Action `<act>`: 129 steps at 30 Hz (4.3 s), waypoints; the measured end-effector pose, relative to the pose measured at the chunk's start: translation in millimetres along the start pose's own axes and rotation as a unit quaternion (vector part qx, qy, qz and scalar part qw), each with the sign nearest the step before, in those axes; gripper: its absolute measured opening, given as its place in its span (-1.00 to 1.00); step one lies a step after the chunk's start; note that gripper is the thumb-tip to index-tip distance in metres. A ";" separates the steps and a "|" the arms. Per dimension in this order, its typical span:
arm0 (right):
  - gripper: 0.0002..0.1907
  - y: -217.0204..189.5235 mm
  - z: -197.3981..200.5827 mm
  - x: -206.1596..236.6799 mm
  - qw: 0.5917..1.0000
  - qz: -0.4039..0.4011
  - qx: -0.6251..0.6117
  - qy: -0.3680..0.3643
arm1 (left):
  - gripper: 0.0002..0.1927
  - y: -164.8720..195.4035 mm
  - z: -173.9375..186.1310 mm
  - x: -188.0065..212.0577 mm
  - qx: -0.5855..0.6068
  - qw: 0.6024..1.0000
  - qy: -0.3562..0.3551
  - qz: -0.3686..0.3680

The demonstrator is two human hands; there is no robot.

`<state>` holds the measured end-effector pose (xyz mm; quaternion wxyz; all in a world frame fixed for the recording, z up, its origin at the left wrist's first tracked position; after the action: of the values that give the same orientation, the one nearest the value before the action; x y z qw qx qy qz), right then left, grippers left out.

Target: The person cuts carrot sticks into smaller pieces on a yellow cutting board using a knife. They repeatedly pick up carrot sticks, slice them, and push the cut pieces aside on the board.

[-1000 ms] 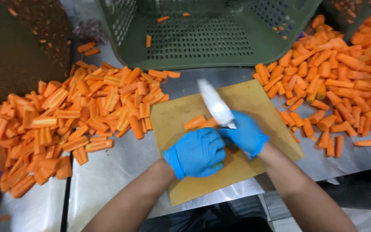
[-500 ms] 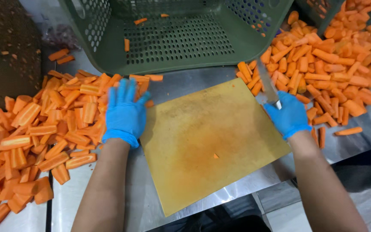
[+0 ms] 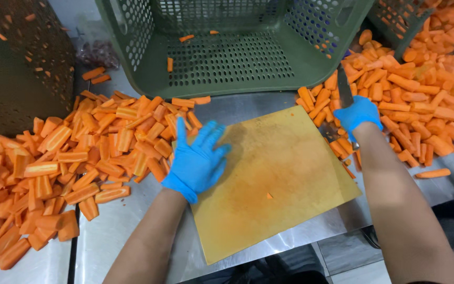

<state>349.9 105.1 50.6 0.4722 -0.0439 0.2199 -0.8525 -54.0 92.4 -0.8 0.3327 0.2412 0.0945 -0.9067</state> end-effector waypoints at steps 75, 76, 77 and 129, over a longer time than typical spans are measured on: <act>-0.77 -18.4 -9.1 260.1 0.944 0.227 -0.009 -0.238 | -0.20 82.9 35.7 -1.0 0.142 0.989 0.025 -0.040; -0.77 -15.5 -4.2 257.5 0.931 0.243 -0.092 -0.256 | -0.28 79.2 39.2 1.2 0.158 0.984 0.069 -0.042; -0.76 -13.8 -1.3 255.0 0.911 0.256 -0.174 -0.272 | -0.35 73.8 42.1 3.2 0.174 0.977 0.114 -0.045; -0.69 -20.4 -22.9 217.7 0.938 0.159 -0.116 -0.284 | -0.79 55.4 -5.6 5.6 0.265 0.960 -0.086 -0.005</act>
<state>207.6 -57.4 9.6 0.6362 -0.3036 0.1783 -0.6865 -19.6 48.9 -9.1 0.2596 0.2413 -0.1767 -0.9182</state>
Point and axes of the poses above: each hand's wrist, its own x-axis away from the middle knuckle, its own z-axis out of the back of the hand, y = z × x, the point moved 1 cm from there along -x, towards the middle knuckle, and after that the axes turned 1 degree about -x, right-handed, at the moved point
